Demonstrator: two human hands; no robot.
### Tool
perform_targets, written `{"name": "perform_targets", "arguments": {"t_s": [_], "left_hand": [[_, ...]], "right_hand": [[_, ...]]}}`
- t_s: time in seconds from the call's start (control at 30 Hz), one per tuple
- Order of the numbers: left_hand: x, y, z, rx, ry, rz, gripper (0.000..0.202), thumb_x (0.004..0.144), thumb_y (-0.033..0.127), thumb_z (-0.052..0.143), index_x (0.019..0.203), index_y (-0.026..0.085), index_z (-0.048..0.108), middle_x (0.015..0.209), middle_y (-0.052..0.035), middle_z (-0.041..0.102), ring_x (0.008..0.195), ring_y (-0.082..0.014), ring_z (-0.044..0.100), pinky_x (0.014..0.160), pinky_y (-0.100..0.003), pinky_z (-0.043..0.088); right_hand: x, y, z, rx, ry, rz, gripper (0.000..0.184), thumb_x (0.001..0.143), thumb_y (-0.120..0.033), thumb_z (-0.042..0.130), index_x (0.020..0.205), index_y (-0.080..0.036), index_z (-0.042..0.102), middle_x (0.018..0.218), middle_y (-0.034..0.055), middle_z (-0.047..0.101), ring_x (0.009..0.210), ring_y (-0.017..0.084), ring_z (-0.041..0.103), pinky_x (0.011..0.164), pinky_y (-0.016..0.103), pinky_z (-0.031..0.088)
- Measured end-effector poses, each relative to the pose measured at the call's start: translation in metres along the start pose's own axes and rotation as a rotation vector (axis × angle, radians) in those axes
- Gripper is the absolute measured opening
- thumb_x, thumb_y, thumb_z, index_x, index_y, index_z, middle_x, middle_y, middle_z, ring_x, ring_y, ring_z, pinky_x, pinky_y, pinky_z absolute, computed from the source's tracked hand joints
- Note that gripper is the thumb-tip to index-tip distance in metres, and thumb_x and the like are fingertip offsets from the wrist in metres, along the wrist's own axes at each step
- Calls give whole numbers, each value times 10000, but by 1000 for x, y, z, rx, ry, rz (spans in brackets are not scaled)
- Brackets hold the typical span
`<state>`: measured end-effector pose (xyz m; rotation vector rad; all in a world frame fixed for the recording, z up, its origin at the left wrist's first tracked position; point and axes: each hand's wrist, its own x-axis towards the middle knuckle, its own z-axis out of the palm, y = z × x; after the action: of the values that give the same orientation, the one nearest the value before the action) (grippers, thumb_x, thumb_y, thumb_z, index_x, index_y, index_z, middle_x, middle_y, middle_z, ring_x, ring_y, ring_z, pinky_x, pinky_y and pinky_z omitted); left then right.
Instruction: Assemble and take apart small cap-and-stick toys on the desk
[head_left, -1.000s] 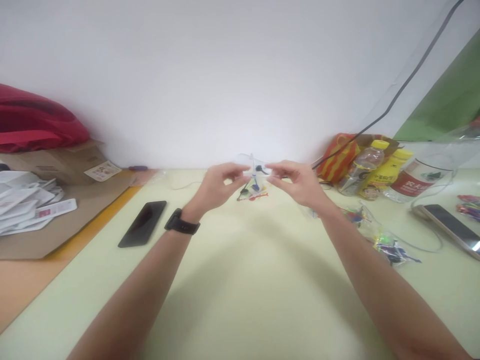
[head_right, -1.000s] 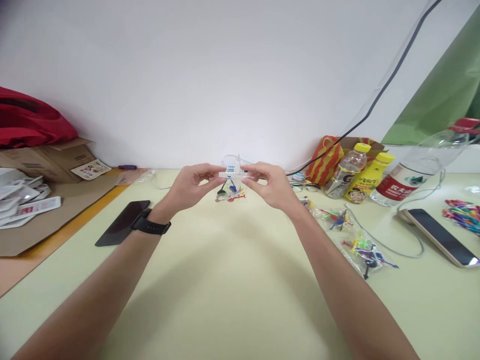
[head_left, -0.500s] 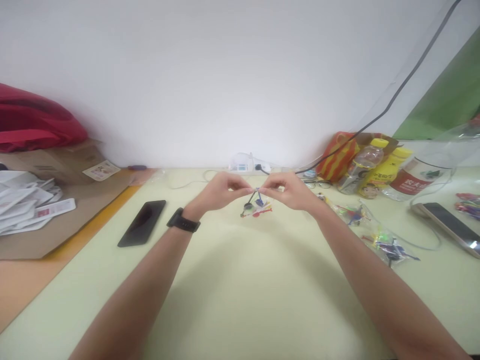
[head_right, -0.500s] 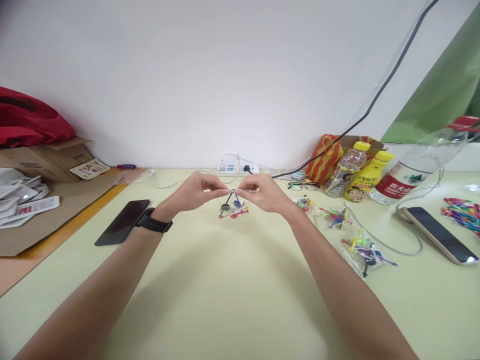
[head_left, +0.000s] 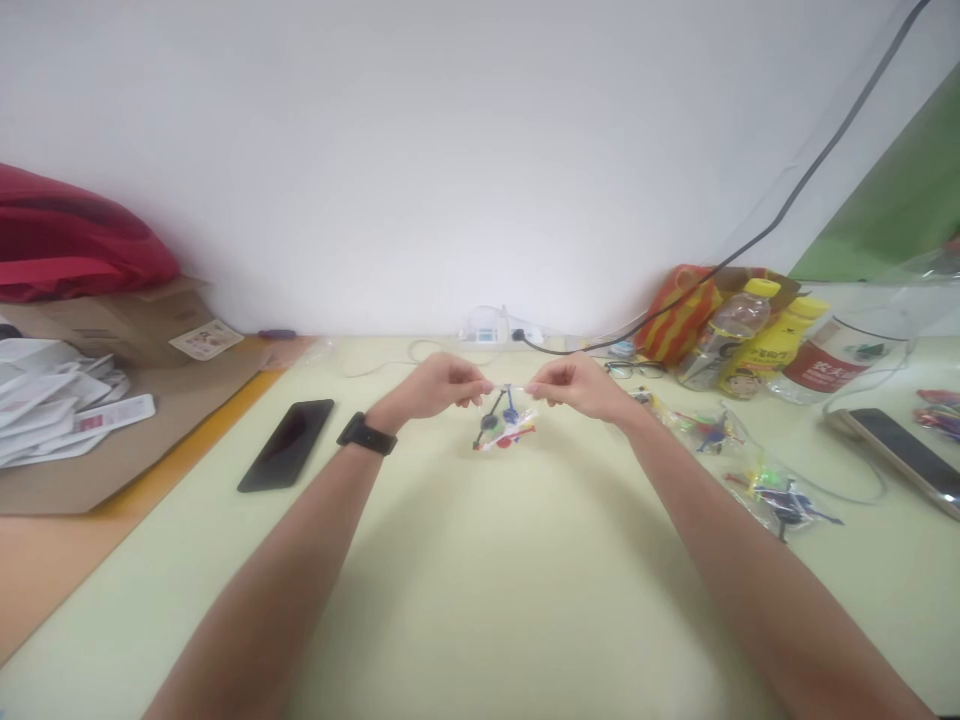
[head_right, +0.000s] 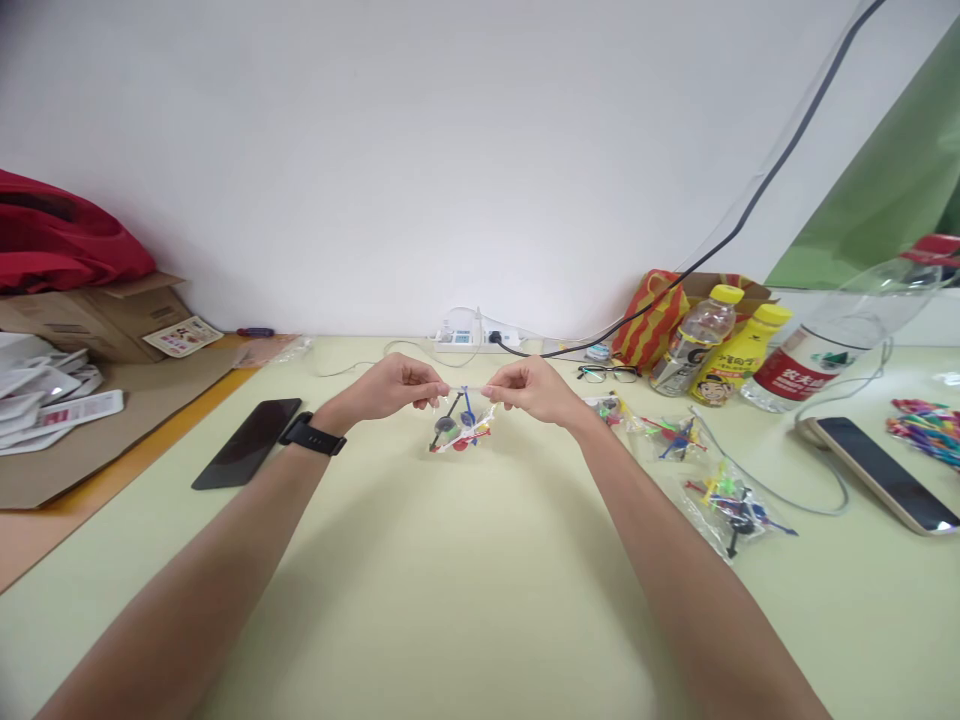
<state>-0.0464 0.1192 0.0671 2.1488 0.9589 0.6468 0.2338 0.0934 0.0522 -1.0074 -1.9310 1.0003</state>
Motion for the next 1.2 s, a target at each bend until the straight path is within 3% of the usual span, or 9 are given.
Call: {"name": "perform_targets", "arguments": {"t_s": [0.07, 0.23, 0.37, 0.5, 0.67, 0.77, 0.87, 1.03, 1.2], "left_hand": [[0, -4, -1, -38, -18, -13, 381, 883, 550, 723, 807, 188, 810, 670, -73, 735, 588, -161, 673, 541, -244, 516], [-1, -18, 0, -183, -58, -78, 376, 825, 539, 795, 793, 164, 793, 735, -108, 769, 620, -182, 720, 609, -283, 592], [-4, -34, -3, -274, -61, -100, 358, 776, 482, 857, 737, 140, 756, 731, -109, 759, 610, -161, 695, 607, -269, 570], [-8, -51, -13, -391, 104, -31, 361, 740, 427, 893, 644, 143, 693, 629, -50, 680, 576, -122, 606, 583, -243, 490], [-10, -61, -22, -584, 293, -27, 471, 873, 574, 730, 678, 149, 680, 655, -31, 601, 597, -109, 526, 592, -253, 435], [-9, -71, -21, -525, 387, -181, 430, 845, 582, 743, 779, 159, 705, 757, -52, 651, 651, -121, 567, 622, -258, 453], [-5, -88, -12, -413, 456, -318, 427, 766, 568, 793, 904, 167, 738, 852, -75, 710, 642, -125, 589, 583, -254, 444], [-2, -112, 10, -285, 488, -363, 448, 758, 556, 775, 967, 161, 742, 849, -81, 746, 680, -160, 642, 623, -270, 485], [0, -120, 24, -145, 527, -335, 354, 792, 496, 732, 943, 176, 742, 820, -67, 760, 790, -217, 718, 731, -303, 529]], "right_hand": [[0, 2, 1, -12, 7, 4, 475, 754, -640, 804, 786, -167, 772, 682, 48, 687, 588, 142, 558, 542, 272, 449], [1, 2, 7, -102, 77, 23, 544, 700, -645, 840, 577, -175, 596, 532, -28, 509, 511, 96, 389, 475, 258, 299], [0, -9, 18, -161, 61, -29, 510, 779, -600, 799, 593, -179, 579, 561, -18, 531, 540, 110, 417, 505, 270, 306], [-1, -31, 38, -272, 125, -226, 358, 926, -421, 704, 680, -191, 581, 672, 3, 598, 625, 137, 500, 595, 278, 383], [-25, -57, 69, -625, 195, -551, 250, 1032, -143, 478, 815, -190, 592, 994, 85, 681, 816, 172, 594, 730, 303, 430], [-58, -62, 89, -985, 92, -760, 268, 982, -33, 484, 787, -178, 599, 816, 61, 637, 731, 190, 547, 665, 337, 389], [-95, -58, 107, -1176, 1, -843, 264, 939, -34, 554, 722, -176, 603, 747, 56, 598, 683, 199, 513, 610, 357, 346], [-137, -42, 111, -1243, -77, -684, 257, 876, -20, 602, 676, -181, 597, 711, 41, 545, 688, 212, 512, 595, 364, 341], [-159, -12, 76, -1255, 9, -455, 231, 796, 29, 618, 699, -178, 582, 744, 48, 563, 738, 222, 526, 678, 371, 387]]}}
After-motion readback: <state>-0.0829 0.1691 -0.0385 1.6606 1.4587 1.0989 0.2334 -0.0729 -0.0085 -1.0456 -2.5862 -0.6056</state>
